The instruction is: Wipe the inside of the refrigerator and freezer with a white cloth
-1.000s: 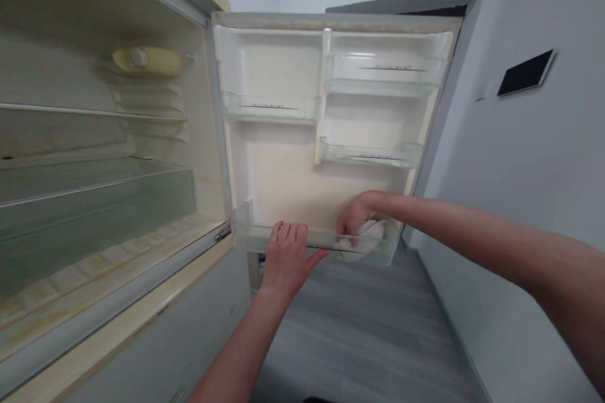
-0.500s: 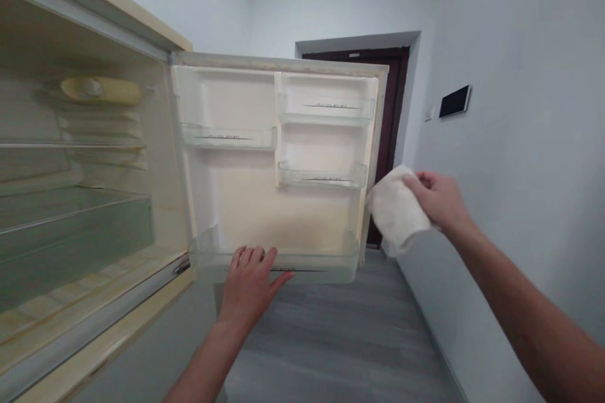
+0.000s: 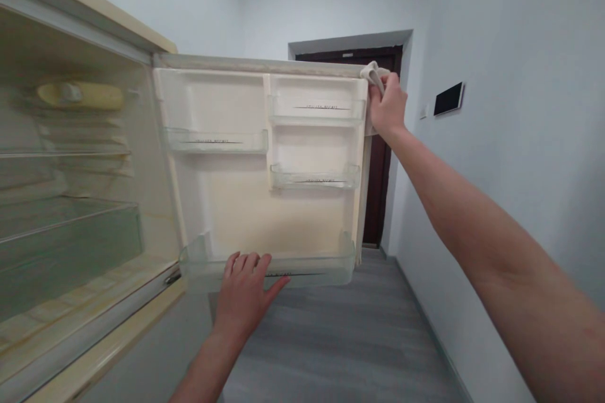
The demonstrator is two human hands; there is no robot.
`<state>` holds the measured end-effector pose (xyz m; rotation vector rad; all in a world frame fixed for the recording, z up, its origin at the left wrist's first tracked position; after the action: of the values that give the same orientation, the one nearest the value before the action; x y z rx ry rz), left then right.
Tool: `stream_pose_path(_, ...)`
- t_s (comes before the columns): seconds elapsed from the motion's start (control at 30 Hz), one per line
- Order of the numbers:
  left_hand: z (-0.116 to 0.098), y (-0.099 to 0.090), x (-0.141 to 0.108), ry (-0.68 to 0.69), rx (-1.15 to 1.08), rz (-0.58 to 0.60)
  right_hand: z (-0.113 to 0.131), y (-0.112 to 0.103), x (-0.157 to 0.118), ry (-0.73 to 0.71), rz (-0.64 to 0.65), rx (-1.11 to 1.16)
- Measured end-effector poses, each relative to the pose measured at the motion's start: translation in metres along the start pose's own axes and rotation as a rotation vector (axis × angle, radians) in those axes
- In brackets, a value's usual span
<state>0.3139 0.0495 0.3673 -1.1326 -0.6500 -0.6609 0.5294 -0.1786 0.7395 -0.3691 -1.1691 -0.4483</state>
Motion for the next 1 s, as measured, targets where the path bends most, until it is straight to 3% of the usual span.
stream_pose_path(0.13,0.001,-0.002,0.001,-0.012,-0.004,0.013,-0.023,-0.008,-0.05,-0.052,0.041,0.026)
stream_pose_path(0.27,0.0,-0.004,0.002,-0.004,-0.004,0.017,-0.048,-0.012,-0.12,0.01,0.113,-0.016)
stream_pose_path(0.47,0.0,-0.004,0.004,-0.007,-0.013,0.012,-0.108,0.005,-0.253,0.241,0.484,-0.269)
stream_pose_path(0.67,0.0,0.001,0.009,-0.036,-0.029,0.017,-0.151,0.019,-0.369,0.334,0.769,-0.43)
stream_pose_path(0.73,0.0,0.0,0.008,-0.05,-0.033,0.022,-0.161,0.02,-0.392,0.345,0.78,-0.429)
stream_pose_path(0.9,-0.002,-0.001,0.007,-0.116,-0.086,0.069,-0.19,0.013,-0.443,0.537,0.601,-0.147)
stream_pose_path(1.0,0.0,-0.001,0.011,-0.168,-0.122,0.081,-0.183,0.014,-0.497,0.706,0.704,0.055)
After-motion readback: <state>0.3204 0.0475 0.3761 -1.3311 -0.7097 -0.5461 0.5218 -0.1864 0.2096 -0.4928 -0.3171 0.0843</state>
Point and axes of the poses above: each hand's wrist, its own x-axis towards the middle knuckle, its own y-axis out of the palm, z = x × y, the point moved 7 cm from there along x, towards the middle knuckle, and after that the axes turned 11 degrees about y, right-handed, at the moved point
